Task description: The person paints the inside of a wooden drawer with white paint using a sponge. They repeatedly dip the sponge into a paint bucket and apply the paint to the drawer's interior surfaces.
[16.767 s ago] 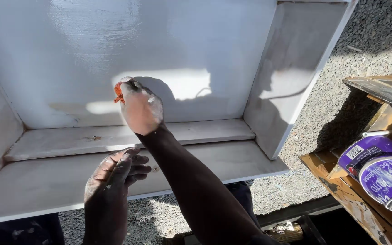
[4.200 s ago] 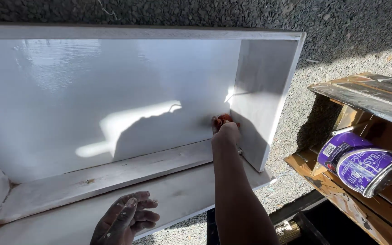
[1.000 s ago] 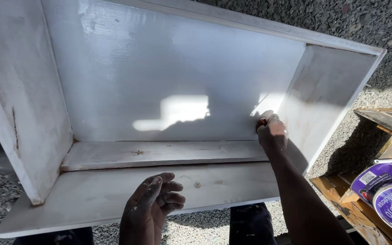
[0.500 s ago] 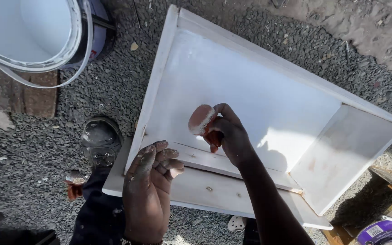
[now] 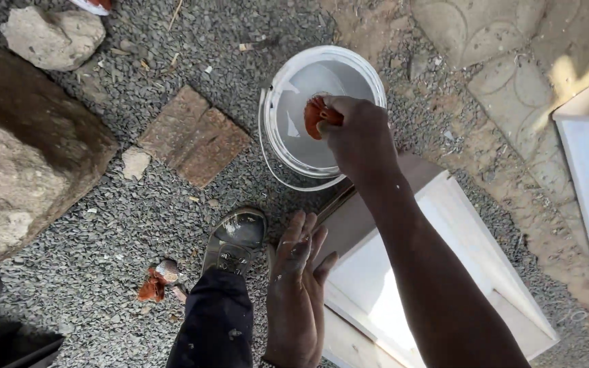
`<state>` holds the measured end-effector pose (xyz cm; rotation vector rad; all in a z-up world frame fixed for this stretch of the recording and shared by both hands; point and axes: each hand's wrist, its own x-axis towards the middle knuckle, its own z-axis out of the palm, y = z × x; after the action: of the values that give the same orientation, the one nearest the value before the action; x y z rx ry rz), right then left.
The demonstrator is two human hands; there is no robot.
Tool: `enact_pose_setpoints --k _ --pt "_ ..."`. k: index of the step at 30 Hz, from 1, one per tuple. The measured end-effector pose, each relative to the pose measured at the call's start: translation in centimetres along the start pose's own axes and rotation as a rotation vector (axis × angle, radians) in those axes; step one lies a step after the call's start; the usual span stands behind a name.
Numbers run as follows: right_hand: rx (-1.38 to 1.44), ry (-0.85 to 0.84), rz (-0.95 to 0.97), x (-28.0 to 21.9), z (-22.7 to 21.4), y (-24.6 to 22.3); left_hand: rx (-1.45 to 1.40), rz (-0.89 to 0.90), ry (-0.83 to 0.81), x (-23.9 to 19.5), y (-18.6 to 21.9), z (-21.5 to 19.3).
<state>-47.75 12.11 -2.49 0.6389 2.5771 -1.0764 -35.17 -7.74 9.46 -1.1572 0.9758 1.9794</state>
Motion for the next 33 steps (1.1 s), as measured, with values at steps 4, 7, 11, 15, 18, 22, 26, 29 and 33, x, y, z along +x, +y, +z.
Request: enact_pose_setpoints --k 4,7,11,15,18,22,26,29,33 --pt "-0.274 -0.075 0.054 6.3 5.3 3.6 -0.066 -0.109 0.086 1.3 2.8 0.5" --pt "-0.442 -0.137 0.095 7.4 6.2 3.7 -0.099 -0.162 0.119 1.5 4.5 0.8" --pt "-0.588 -0.17 0.075 8.8 7.9 6.4 -0.121 -0.225 0.198 1.9 6.4 1.2" --pt "-0.478 -0.215 0.282 7.2 4.9 -1.0 -0.131 -0.241 0.232 2.0 7.8 1.6" --pt "0.018 -0.194 0.537 6.1 2.4 -4.8 -0.133 -0.256 0.302 1.8 9.1 2.2" --pt "0.517 -0.236 0.789 5.8 0.8 -1.4 -0.152 -0.277 0.419 1.4 10.0 2.7" --pt "0.727 -0.352 0.816 4.0 0.0 -1.7 -0.168 -0.253 0.444 1.5 9.1 2.5" --pt "0.716 -0.403 0.758 4.0 0.1 -1.6 -0.152 -0.248 0.47 1.5 8.8 2.4" --pt "0.546 -0.513 0.68 4.5 -0.5 -3.0 -0.159 -0.235 0.51 1.5 8.2 2.5"
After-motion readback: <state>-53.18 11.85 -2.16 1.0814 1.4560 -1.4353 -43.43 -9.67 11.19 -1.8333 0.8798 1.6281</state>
